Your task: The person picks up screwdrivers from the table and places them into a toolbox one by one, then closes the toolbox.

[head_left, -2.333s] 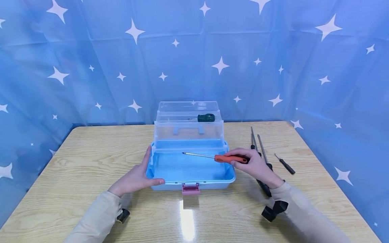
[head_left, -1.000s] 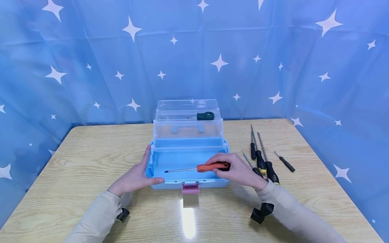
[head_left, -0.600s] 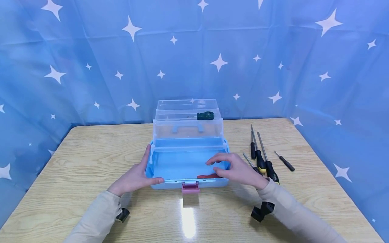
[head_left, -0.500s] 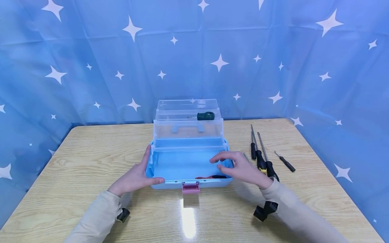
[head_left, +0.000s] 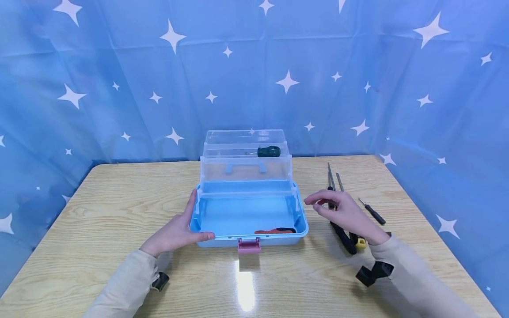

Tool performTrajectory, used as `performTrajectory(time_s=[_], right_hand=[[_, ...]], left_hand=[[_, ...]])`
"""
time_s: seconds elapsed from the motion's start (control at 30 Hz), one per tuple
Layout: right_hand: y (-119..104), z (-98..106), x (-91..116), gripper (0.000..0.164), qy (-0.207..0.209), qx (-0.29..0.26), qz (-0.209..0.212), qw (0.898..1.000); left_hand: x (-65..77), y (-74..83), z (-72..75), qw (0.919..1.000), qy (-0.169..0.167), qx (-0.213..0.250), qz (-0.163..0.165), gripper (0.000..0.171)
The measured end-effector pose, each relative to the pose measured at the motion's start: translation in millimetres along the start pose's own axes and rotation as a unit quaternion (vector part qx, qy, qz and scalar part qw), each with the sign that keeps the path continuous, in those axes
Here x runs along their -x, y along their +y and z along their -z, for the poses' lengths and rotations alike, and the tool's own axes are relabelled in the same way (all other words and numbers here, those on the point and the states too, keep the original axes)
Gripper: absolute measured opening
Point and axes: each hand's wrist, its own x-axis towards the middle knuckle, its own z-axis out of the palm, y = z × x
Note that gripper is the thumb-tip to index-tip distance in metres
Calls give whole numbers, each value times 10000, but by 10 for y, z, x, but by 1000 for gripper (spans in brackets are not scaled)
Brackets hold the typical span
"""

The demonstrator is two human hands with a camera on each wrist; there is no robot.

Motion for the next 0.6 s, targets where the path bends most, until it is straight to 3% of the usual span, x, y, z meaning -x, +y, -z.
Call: performTrajectory(time_s=[0.6], right_hand=[[135, 235, 182, 21, 284, 546, -452, 9971]], left_hand=[[8, 28, 15, 10000, -72, 12, 24, 124]])
